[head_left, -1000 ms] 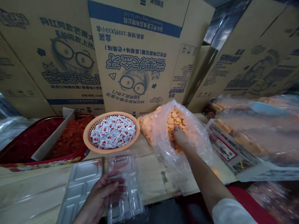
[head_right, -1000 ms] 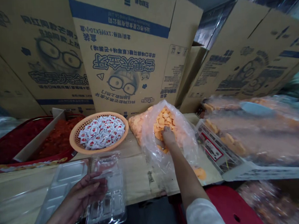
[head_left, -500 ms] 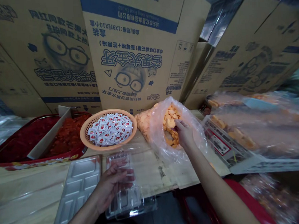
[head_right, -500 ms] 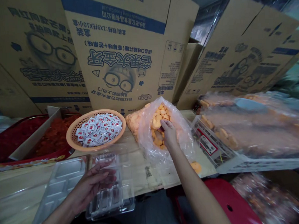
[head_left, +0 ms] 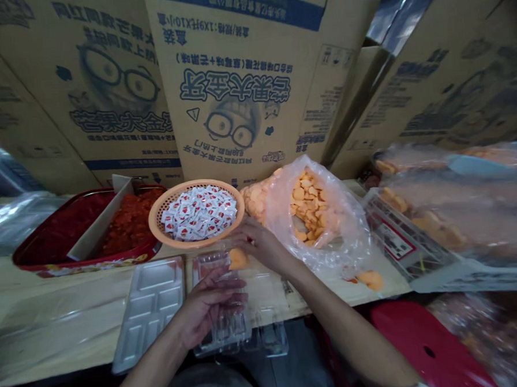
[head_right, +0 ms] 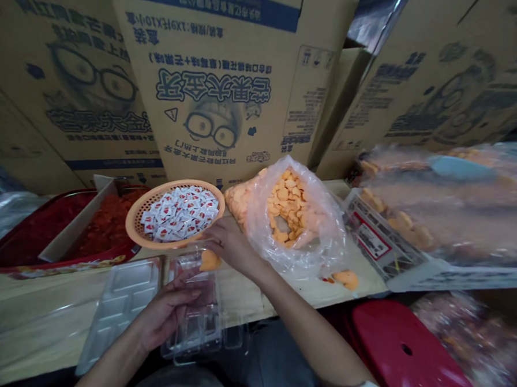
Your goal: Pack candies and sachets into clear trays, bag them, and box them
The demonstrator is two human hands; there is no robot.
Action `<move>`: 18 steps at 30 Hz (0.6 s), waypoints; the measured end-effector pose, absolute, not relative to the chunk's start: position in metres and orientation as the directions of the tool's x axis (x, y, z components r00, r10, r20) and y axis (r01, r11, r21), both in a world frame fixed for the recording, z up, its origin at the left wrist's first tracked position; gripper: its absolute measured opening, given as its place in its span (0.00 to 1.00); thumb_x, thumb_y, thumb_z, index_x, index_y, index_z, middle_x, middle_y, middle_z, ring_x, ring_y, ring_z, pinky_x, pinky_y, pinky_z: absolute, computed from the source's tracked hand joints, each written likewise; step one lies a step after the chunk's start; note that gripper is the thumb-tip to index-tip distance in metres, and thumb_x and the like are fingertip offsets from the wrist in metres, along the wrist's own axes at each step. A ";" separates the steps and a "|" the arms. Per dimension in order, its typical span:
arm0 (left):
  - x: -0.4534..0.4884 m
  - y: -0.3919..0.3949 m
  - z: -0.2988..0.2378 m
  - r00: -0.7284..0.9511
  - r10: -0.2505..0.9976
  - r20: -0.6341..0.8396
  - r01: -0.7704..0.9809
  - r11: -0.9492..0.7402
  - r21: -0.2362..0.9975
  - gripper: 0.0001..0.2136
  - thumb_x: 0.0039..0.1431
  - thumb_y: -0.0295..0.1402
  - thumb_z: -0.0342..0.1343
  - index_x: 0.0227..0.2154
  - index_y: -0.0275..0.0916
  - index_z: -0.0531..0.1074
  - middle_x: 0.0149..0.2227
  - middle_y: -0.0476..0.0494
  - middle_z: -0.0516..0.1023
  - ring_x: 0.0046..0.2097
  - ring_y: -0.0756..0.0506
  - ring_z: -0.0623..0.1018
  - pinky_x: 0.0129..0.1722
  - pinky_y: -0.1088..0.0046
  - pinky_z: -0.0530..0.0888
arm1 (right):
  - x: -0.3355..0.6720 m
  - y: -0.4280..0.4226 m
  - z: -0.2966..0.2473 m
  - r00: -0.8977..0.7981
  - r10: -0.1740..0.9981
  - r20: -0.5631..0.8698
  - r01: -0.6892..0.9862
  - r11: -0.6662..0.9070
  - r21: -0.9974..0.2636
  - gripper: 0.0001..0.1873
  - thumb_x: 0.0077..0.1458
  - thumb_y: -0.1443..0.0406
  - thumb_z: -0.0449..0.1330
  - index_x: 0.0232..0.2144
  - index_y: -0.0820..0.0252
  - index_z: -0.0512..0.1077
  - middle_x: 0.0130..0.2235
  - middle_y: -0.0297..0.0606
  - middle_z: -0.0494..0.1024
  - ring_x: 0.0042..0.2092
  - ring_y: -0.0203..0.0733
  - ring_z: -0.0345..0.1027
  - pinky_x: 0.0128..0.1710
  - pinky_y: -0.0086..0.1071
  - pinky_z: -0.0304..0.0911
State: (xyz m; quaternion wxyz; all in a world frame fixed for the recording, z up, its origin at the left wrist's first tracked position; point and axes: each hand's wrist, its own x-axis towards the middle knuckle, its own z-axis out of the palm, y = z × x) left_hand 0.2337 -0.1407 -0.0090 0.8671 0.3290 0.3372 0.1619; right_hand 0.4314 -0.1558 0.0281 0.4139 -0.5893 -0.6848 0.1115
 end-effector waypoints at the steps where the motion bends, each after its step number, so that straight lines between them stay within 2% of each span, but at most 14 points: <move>1: 0.232 -0.140 -0.011 0.720 0.502 -0.478 -0.059 0.731 0.679 0.29 0.45 0.22 0.60 0.52 0.38 0.58 0.42 0.37 0.77 0.39 0.41 0.79 0.41 0.62 0.74 | 0.441 -0.157 0.028 0.176 0.854 0.489 0.722 0.225 -0.654 0.09 0.56 0.62 0.53 0.35 0.57 0.71 0.37 0.36 0.73 0.39 0.37 0.65 0.37 0.29 0.62; 3: 0.228 -0.137 -0.013 0.722 0.503 -0.476 -0.056 0.728 0.683 0.30 0.46 0.22 0.60 0.54 0.38 0.57 0.43 0.36 0.76 0.41 0.40 0.78 0.41 0.63 0.74 | 0.471 -0.161 0.029 0.481 0.696 0.533 0.721 0.032 -0.692 0.12 0.57 0.60 0.49 0.34 0.60 0.70 0.34 0.37 0.72 0.36 0.37 0.65 0.36 0.29 0.61; 5: 0.225 -0.135 -0.013 0.725 0.503 -0.471 -0.054 0.724 0.688 0.30 0.47 0.23 0.59 0.54 0.38 0.57 0.45 0.35 0.76 0.42 0.40 0.78 0.41 0.64 0.74 | 0.506 -0.166 0.026 0.698 0.526 0.486 0.674 -0.254 -0.694 0.14 0.58 0.60 0.46 0.35 0.63 0.68 0.36 0.40 0.72 0.37 0.38 0.65 0.37 0.30 0.60; 6: 0.223 -0.134 -0.013 0.723 0.505 -0.471 -0.055 0.721 0.691 0.30 0.47 0.23 0.59 0.54 0.38 0.58 0.45 0.35 0.75 0.42 0.40 0.78 0.41 0.65 0.74 | 0.523 -0.168 0.021 0.756 0.516 0.403 0.635 -0.429 -0.643 0.14 0.58 0.62 0.46 0.36 0.63 0.68 0.38 0.42 0.72 0.39 0.39 0.65 0.38 0.30 0.59; 7: 0.221 -0.133 -0.012 0.721 0.509 -0.470 -0.056 0.719 0.692 0.29 0.47 0.23 0.59 0.53 0.38 0.58 0.46 0.35 0.75 0.43 0.39 0.77 0.40 0.65 0.74 | 0.538 -0.171 0.014 0.794 0.549 0.261 0.589 -0.587 -0.556 0.14 0.56 0.63 0.47 0.35 0.63 0.69 0.38 0.43 0.72 0.39 0.40 0.65 0.38 0.31 0.59; 10: 0.216 -0.132 -0.011 0.703 0.526 -0.478 -0.070 0.721 0.690 0.28 0.46 0.23 0.60 0.52 0.38 0.60 0.47 0.35 0.74 0.44 0.39 0.77 0.40 0.66 0.75 | 0.563 -0.177 -0.015 0.801 0.593 0.080 0.552 -0.679 -0.484 0.07 0.48 0.66 0.54 0.24 0.63 0.71 0.29 0.43 0.72 0.34 0.44 0.67 0.34 0.32 0.58; 12: 0.212 -0.132 -0.011 0.695 0.533 -0.482 -0.082 0.726 0.683 0.28 0.46 0.23 0.60 0.51 0.38 0.61 0.46 0.36 0.75 0.44 0.39 0.77 0.40 0.67 0.75 | 0.567 -0.180 -0.034 0.792 0.609 0.038 0.551 -0.687 -0.474 0.06 0.45 0.67 0.56 0.19 0.62 0.71 0.25 0.42 0.71 0.32 0.45 0.67 0.33 0.33 0.58; 15: 0.207 -0.132 -0.011 0.683 0.548 -0.483 -0.106 0.728 0.677 0.28 0.45 0.22 0.60 0.52 0.37 0.61 0.43 0.37 0.77 0.40 0.41 0.78 0.38 0.68 0.75 | 0.567 -0.181 -0.047 0.794 0.606 0.051 0.554 -0.685 -0.474 0.07 0.44 0.68 0.55 0.18 0.62 0.70 0.26 0.42 0.70 0.29 0.45 0.67 0.32 0.35 0.59; 18: 0.200 -0.128 -0.009 0.669 0.566 -0.482 -0.131 0.728 0.673 0.29 0.44 0.22 0.60 0.52 0.37 0.61 0.41 0.39 0.77 0.39 0.42 0.79 0.35 0.69 0.75 | 0.564 -0.181 -0.037 0.803 0.576 0.155 0.564 -0.650 -0.510 0.08 0.47 0.64 0.53 0.23 0.63 0.70 0.31 0.44 0.70 0.31 0.44 0.65 0.33 0.36 0.60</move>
